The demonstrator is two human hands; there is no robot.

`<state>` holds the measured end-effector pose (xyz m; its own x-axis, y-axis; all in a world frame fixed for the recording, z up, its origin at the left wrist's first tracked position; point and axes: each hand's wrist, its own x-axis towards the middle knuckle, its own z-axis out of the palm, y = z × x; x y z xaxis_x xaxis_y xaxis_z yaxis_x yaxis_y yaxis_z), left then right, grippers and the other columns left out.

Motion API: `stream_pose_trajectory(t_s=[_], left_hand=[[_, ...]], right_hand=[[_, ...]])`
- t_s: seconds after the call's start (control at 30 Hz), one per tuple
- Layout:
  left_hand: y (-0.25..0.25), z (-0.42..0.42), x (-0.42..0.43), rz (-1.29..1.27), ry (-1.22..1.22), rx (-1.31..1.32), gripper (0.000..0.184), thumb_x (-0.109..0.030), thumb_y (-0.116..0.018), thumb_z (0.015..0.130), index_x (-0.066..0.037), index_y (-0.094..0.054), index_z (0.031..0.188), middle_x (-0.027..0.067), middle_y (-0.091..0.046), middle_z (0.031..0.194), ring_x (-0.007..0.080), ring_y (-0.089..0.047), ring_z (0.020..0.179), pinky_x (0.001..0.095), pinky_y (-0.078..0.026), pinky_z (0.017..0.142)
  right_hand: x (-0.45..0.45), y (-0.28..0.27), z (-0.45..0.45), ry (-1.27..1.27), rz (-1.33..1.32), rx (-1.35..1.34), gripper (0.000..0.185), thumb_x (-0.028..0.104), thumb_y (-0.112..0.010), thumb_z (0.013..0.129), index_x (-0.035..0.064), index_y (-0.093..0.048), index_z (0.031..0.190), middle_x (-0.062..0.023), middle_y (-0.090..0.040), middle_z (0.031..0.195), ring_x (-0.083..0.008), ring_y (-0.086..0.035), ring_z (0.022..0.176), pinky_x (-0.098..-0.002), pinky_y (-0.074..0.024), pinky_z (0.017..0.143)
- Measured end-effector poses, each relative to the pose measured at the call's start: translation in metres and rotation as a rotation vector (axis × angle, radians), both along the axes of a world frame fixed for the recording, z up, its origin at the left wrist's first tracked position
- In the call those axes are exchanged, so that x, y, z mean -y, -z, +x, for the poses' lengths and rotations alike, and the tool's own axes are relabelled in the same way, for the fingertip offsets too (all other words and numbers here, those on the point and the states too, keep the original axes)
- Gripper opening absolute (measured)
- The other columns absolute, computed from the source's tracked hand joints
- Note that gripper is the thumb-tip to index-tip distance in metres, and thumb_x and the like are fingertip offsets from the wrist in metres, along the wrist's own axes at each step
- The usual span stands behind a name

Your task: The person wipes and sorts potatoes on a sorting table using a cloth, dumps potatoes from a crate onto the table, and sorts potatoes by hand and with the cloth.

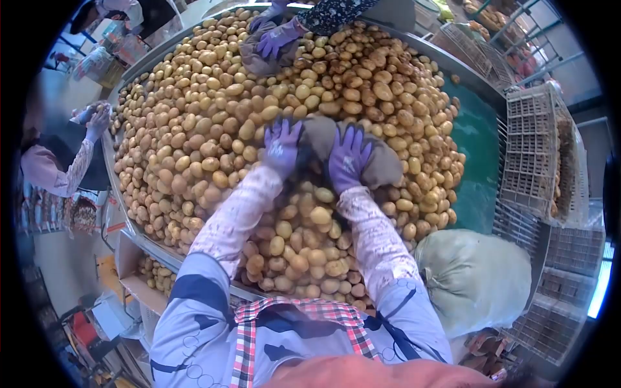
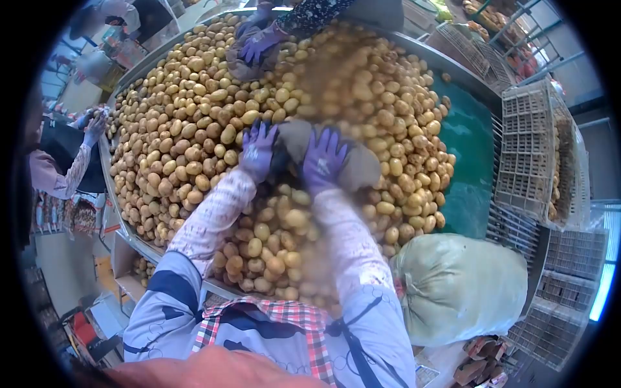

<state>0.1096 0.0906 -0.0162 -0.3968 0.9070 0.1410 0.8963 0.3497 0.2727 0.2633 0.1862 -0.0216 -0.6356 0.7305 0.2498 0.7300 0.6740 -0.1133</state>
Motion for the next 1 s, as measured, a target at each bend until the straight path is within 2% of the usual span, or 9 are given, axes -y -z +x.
stream_pose_trajectory(t_s=[0.2,0.3,0.4,0.53,0.7,0.73,0.8,0.93,1.0], left_hand=[[-0.041,-0.023,-0.023,-0.265,-0.176,0.185,0.073,-0.055,-0.057,0.081,-0.019,-0.037,0.142,0.0123,-0.032,0.149,0.0372,-0.023,0.140,0.0567,-0.018,0.111],[-0.024,0.011,0.028,0.015,-0.151,0.143,0.059,-0.044,-0.064,0.080,-0.013,-0.051,0.129,0.0134,-0.055,0.126,0.0361,-0.038,0.129,0.0475,-0.031,0.105],[-0.028,0.050,0.093,0.245,0.030,0.404,0.046,-0.017,-0.066,0.071,-0.005,-0.057,0.115,0.0189,-0.056,0.117,0.0402,-0.047,0.116,0.0461,-0.040,0.097],[-0.059,0.078,0.149,0.242,0.216,0.059,0.041,-0.013,-0.069,0.068,-0.004,-0.060,0.108,0.0201,-0.059,0.106,0.0378,-0.056,0.102,0.0427,-0.046,0.090],[-0.087,0.071,0.105,0.328,0.279,0.590,0.039,-0.020,-0.077,0.067,-0.007,-0.062,0.101,0.0151,-0.062,0.090,0.0351,-0.061,0.083,0.0406,-0.050,0.077],[-0.103,0.069,0.076,0.457,0.199,0.701,0.039,-0.022,-0.078,0.067,-0.008,-0.062,0.100,0.0135,-0.062,0.087,0.0341,-0.061,0.078,0.0400,-0.050,0.075],[-0.133,0.053,0.018,0.577,0.181,0.486,0.039,-0.017,-0.077,0.069,-0.008,-0.061,0.104,0.0152,-0.060,0.097,0.0334,-0.059,0.090,0.0389,-0.049,0.077],[-0.177,0.041,-0.079,0.709,0.089,0.324,0.048,-0.015,-0.068,0.078,-0.009,-0.054,0.123,0.0208,-0.052,0.125,0.0380,-0.052,0.113,0.0400,-0.045,0.094],[-0.157,0.037,-0.119,0.534,0.049,0.086,0.058,-0.019,-0.066,0.079,-0.013,-0.047,0.134,0.0225,-0.043,0.137,0.0405,-0.042,0.126,0.0460,-0.039,0.102]], right_hand=[[-0.027,-0.002,-0.052,-0.031,0.037,-0.029,0.046,0.023,-0.043,0.088,0.0116,-0.048,0.133,-0.0179,-0.040,0.140,-0.0400,-0.035,0.131,-0.0647,-0.0231,0.103],[0.006,-0.001,-0.015,-0.085,0.014,-0.008,0.042,0.020,-0.043,0.088,0.0151,-0.052,0.128,-0.0119,-0.048,0.134,-0.0330,-0.041,0.127,-0.0610,-0.0261,0.103],[0.054,-0.026,0.048,-0.162,-0.043,-0.186,0.033,0.016,-0.047,0.085,0.0156,-0.058,0.116,-0.0055,-0.055,0.121,-0.0267,-0.048,0.118,-0.0541,-0.0302,0.102],[0.105,-0.014,0.120,-0.208,-0.173,-0.189,0.023,0.015,-0.053,0.077,0.0151,-0.064,0.098,-0.0033,-0.061,0.105,-0.0235,-0.056,0.102,-0.0469,-0.0390,0.093],[0.050,-0.076,0.131,-0.300,-0.353,-0.851,0.043,-0.009,-0.054,0.063,-0.0015,-0.063,0.104,-0.0128,-0.066,0.098,-0.0239,-0.063,0.095,-0.0336,-0.0485,0.087],[0.030,-0.050,0.128,0.003,-0.494,-0.862,0.039,-0.009,-0.052,0.066,-0.0044,-0.062,0.103,-0.0122,-0.066,0.100,-0.0210,-0.062,0.094,-0.0312,-0.0490,0.085],[0.019,-0.162,0.102,0.072,-0.906,-1.325,0.033,-0.004,-0.053,0.072,-0.0049,-0.060,0.104,-0.0114,-0.064,0.101,-0.0184,-0.061,0.093,-0.0293,-0.0491,0.083],[-0.055,-0.191,0.043,-0.096,-0.453,-1.557,0.034,0.009,-0.061,0.081,-0.0023,-0.055,0.112,-0.0114,-0.061,0.105,-0.0214,-0.060,0.095,-0.0314,-0.0491,0.083],[-0.111,-0.155,0.021,0.185,0.272,-0.848,0.043,0.013,-0.060,0.083,0.0023,-0.049,0.123,-0.0140,-0.055,0.115,-0.0279,-0.055,0.104,-0.0374,-0.0487,0.084]])
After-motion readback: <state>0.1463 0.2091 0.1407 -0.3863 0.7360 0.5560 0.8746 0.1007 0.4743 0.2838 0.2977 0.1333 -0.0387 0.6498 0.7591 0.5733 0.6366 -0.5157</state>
